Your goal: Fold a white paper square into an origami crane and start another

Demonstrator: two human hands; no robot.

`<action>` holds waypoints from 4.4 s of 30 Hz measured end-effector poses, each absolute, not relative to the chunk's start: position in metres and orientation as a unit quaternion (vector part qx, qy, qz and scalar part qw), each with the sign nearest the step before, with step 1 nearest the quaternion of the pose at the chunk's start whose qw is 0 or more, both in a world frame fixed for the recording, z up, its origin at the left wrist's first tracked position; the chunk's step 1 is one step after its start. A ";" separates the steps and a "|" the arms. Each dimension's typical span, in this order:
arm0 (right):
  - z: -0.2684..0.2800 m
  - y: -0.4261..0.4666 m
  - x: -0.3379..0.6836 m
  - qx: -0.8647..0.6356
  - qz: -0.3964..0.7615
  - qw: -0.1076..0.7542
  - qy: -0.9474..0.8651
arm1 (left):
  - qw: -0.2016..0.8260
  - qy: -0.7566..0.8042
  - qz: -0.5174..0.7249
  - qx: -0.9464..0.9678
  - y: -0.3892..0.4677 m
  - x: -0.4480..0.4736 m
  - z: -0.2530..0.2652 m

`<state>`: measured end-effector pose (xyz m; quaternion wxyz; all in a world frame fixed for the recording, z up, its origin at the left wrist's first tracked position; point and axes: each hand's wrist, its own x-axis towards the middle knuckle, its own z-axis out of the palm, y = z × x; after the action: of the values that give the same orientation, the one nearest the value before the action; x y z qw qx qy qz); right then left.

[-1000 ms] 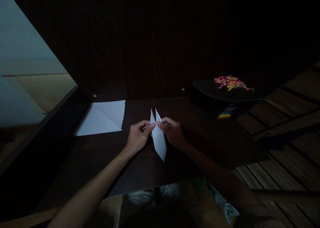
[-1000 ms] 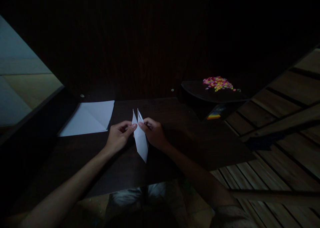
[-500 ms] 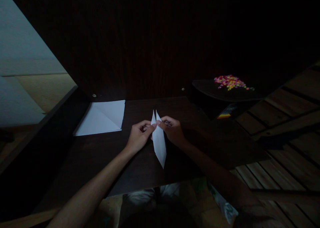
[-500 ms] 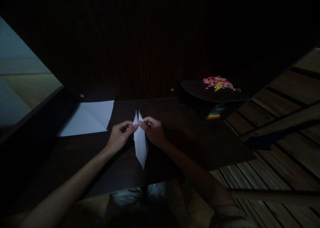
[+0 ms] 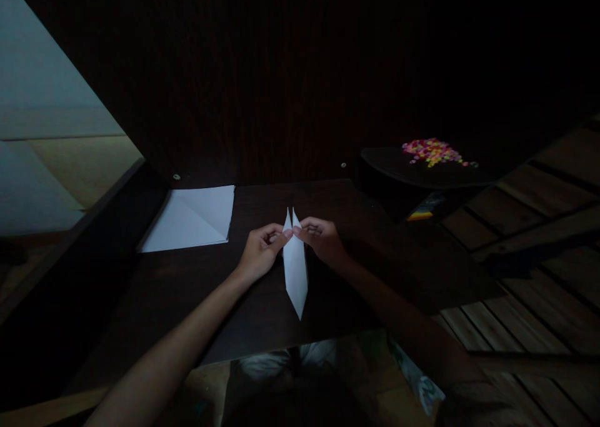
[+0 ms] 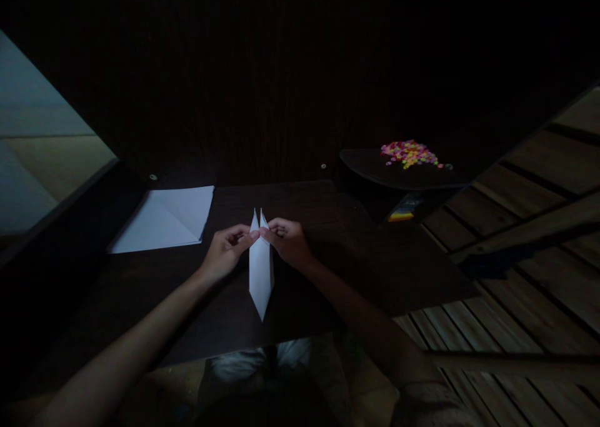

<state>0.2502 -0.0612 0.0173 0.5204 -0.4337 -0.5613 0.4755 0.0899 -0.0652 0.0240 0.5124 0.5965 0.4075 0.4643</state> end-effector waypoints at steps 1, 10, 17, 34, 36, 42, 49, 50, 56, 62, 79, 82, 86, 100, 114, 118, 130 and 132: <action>0.019 -0.061 0.250 -0.438 0.481 0.518 -0.556 | 0.516 0.405 0.461 0.598 -0.065 0.089 0.025; 0.015 -0.058 0.249 -0.437 0.487 0.531 -0.539 | 0.606 0.394 0.410 0.556 -0.062 0.089 0.021; -0.003 -0.050 0.253 -0.473 0.504 0.464 -0.554 | 0.598 0.435 0.372 0.560 -0.049 0.083 0.007; -0.018 -0.050 0.265 -0.448 0.023 0.269 -0.852 | 0.087 0.383 0.244 0.887 -0.051 0.082 -0.004; -0.022 -0.048 0.268 -0.435 0.026 0.270 -0.859 | 0.046 0.382 0.221 0.896 -0.058 0.082 -0.003; -0.034 -0.037 0.281 -0.385 0.072 0.260 -0.882 | -0.039 0.407 0.150 0.900 -0.078 0.087 0.000; -0.034 -0.030 0.285 -0.383 0.089 0.235 -0.889 | -0.075 0.427 0.136 0.891 -0.084 0.098 -0.013; -0.033 -0.030 0.285 -0.389 0.091 0.228 -0.888 | -0.081 0.429 0.135 0.889 -0.085 0.099 -0.016; -0.025 -0.028 0.284 -0.430 0.096 0.209 -0.873 | -0.065 0.432 0.149 0.887 -0.086 0.098 -0.026; -0.028 -0.013 0.287 -0.464 0.162 0.246 -0.836 | -0.061 0.443 0.152 0.881 -0.089 0.097 -0.027; -0.011 -0.028 0.304 -0.355 0.114 0.295 -0.880 | -0.035 0.343 0.131 0.930 -0.066 0.073 0.004; -0.009 -0.030 0.303 -0.345 0.089 0.272 -0.894 | -0.022 0.330 0.122 0.936 -0.060 0.068 0.007; -0.006 -0.030 0.302 -0.327 0.057 0.212 -0.919 | -0.015 0.319 0.110 0.941 -0.052 0.063 0.007; 0.012 -0.027 0.294 -0.297 -0.009 0.058 -0.953 | -0.028 0.309 0.122 0.943 -0.052 0.060 -0.012; -0.002 -0.028 0.299 -0.246 -0.116 0.062 -0.960 | -0.006 0.349 0.144 0.926 -0.052 0.073 -0.005; -0.009 -0.025 0.301 -0.242 -0.111 0.097 -0.959 | -0.028 0.367 0.122 0.922 -0.053 0.076 -0.004; 0.003 -0.032 0.301 -0.179 -0.158 0.038 -0.970 | -0.114 0.281 0.071 0.950 -0.053 0.077 -0.009; 0.003 -0.034 0.301 -0.171 -0.165 0.038 -0.971 | -0.117 0.275 0.065 0.952 -0.053 0.077 -0.009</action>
<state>0.3013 -0.0337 0.0028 0.0378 -0.1707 -0.9706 -0.1652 0.0767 -0.0532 -0.0086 -0.1171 0.9521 0.2749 0.0651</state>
